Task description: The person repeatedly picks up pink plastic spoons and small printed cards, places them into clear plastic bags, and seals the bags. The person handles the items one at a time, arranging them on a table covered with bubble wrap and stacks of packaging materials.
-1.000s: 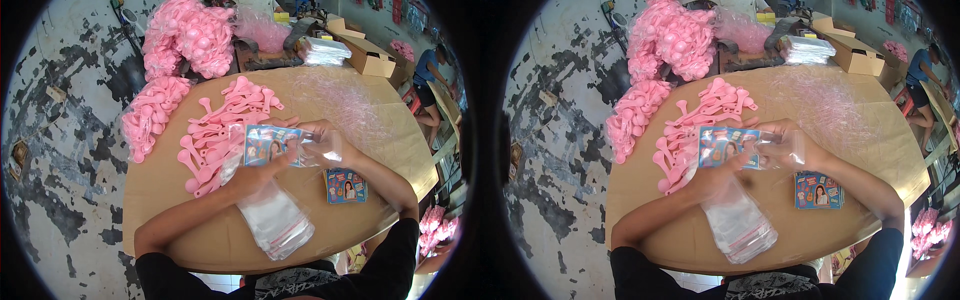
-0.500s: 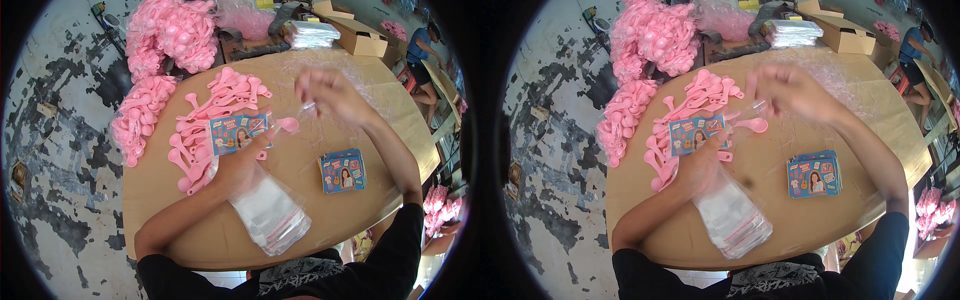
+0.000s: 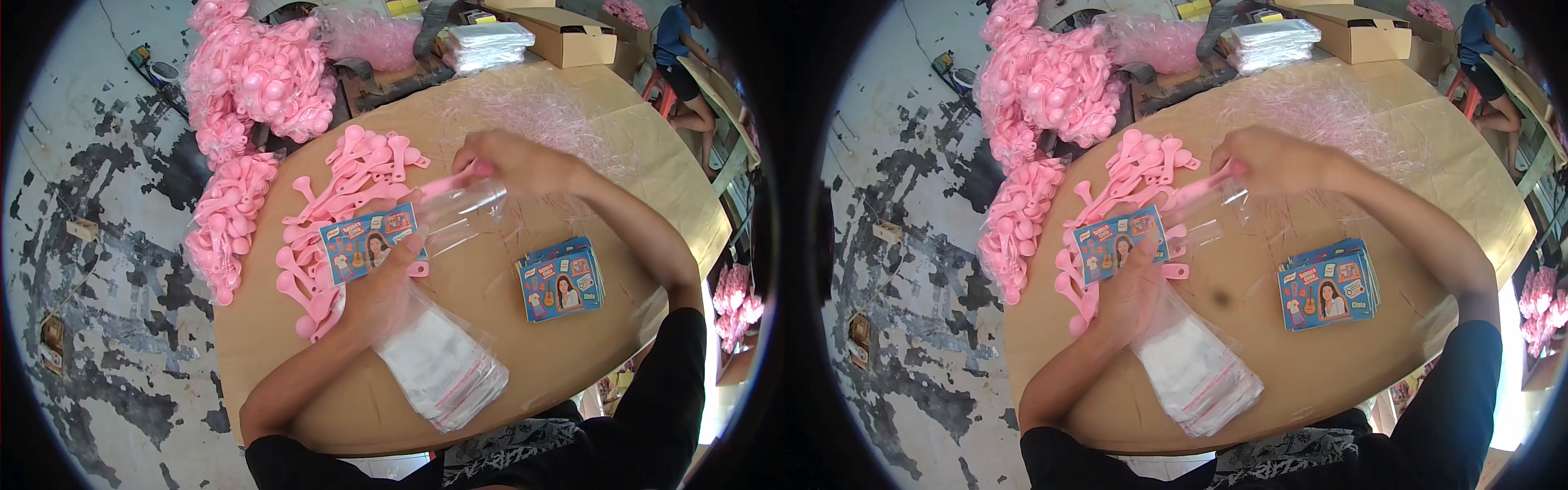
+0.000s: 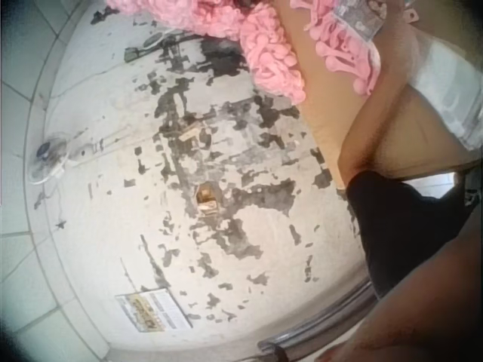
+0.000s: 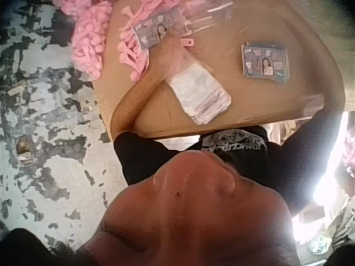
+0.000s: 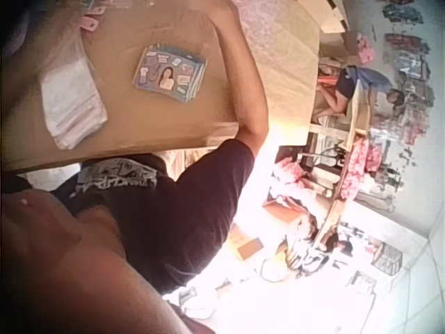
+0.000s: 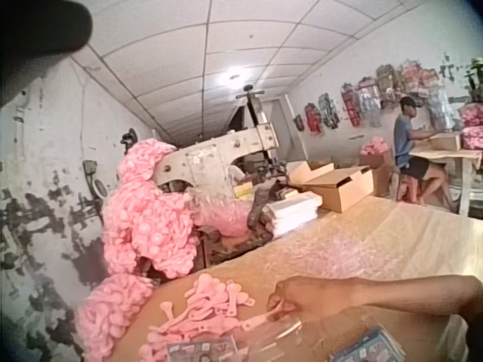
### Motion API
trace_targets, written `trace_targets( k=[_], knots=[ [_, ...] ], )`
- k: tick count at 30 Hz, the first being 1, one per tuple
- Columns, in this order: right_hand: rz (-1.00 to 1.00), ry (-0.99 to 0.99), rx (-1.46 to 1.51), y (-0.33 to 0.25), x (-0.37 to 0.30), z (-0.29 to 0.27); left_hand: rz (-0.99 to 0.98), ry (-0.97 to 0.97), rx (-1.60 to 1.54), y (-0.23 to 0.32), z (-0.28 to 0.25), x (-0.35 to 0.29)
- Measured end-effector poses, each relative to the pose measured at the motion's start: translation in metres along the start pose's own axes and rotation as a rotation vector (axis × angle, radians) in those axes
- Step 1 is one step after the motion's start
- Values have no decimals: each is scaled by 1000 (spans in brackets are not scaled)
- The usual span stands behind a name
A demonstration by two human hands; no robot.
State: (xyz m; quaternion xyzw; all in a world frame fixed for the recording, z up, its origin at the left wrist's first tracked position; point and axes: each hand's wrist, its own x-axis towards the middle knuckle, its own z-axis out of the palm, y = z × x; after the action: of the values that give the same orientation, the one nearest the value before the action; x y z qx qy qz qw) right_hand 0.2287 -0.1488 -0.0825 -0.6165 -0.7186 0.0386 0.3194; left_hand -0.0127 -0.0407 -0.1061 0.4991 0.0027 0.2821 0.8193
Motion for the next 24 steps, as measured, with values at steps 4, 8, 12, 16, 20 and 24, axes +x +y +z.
trace_targets(
  k=[4,8,12,16,20,24],
  knots=[
    [388,-68,82,-22,-8,-36,-25,56,71,-1,-8,0],
    [483,182,386,-24,-44,-30,-14,1,97,0,-11,-1],
    [393,317,733,-29,-68,-15,-12,-33,117,-1,-9,-1],
    [370,265,837,-52,-62,-7,-8,-62,107,0,-10,-1],
    [334,246,860,-50,-66,-5,-14,-32,117,0,-7,0],
    [345,249,724,-55,-61,-2,-33,12,1,3,-3,0]
  ],
)
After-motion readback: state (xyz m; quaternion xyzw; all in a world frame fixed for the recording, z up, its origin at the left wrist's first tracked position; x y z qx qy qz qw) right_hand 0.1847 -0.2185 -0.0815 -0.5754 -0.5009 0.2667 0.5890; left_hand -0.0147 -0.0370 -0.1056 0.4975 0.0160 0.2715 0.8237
